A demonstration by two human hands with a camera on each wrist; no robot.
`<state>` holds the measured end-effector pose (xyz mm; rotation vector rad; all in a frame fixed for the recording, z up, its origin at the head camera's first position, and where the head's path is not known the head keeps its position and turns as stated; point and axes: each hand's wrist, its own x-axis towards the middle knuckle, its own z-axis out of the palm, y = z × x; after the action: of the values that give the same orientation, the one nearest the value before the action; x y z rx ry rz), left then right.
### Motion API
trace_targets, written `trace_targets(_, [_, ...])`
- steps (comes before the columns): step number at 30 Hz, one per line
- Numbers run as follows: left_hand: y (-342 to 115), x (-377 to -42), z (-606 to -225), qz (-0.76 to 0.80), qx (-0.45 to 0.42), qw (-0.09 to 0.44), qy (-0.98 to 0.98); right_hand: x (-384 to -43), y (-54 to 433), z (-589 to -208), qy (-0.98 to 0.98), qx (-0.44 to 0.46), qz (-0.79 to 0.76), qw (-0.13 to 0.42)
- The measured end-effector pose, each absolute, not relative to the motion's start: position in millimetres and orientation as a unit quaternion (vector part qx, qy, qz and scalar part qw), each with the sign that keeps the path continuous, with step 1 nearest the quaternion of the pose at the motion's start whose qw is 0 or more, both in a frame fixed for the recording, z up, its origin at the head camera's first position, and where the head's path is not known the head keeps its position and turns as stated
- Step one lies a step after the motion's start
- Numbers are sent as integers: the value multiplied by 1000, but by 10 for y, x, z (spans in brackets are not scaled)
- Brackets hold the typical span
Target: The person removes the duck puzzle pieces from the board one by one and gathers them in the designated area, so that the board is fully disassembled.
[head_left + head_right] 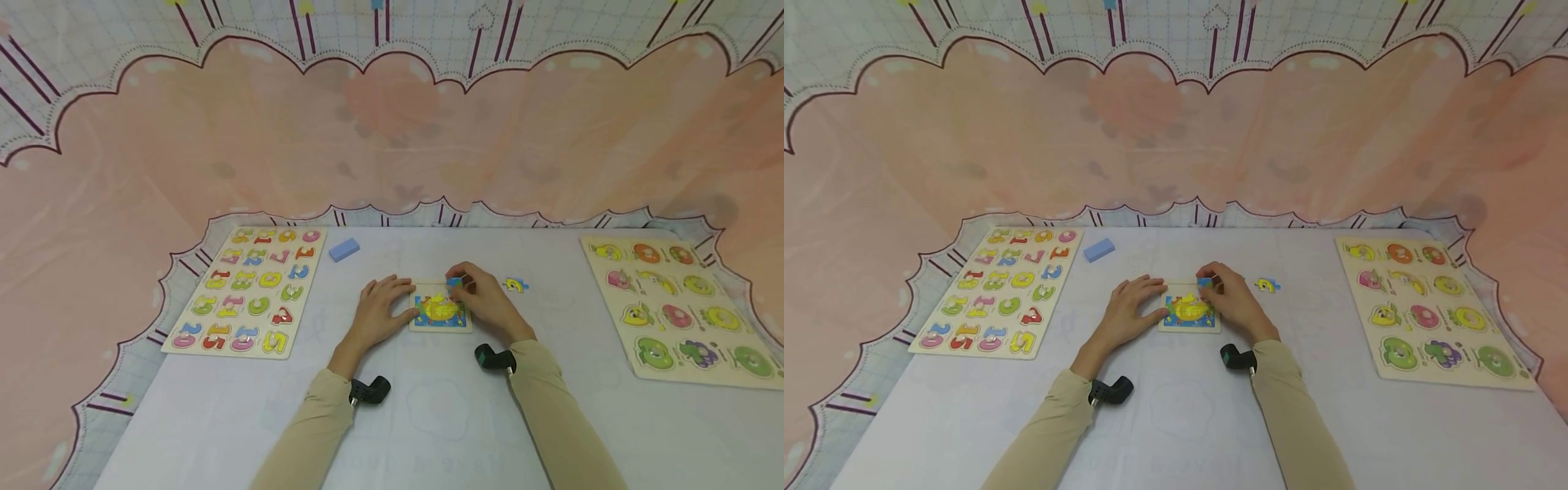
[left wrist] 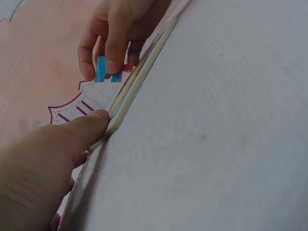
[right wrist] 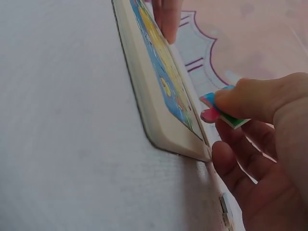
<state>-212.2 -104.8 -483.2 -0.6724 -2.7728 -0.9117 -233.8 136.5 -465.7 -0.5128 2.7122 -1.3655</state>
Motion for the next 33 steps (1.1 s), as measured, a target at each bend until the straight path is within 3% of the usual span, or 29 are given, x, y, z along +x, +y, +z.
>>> trace_targets(33, [-1044, -2119, -4828, -303, -227, 82, -922, -2436, 1817, -4671, 885, -67, -459, -35])
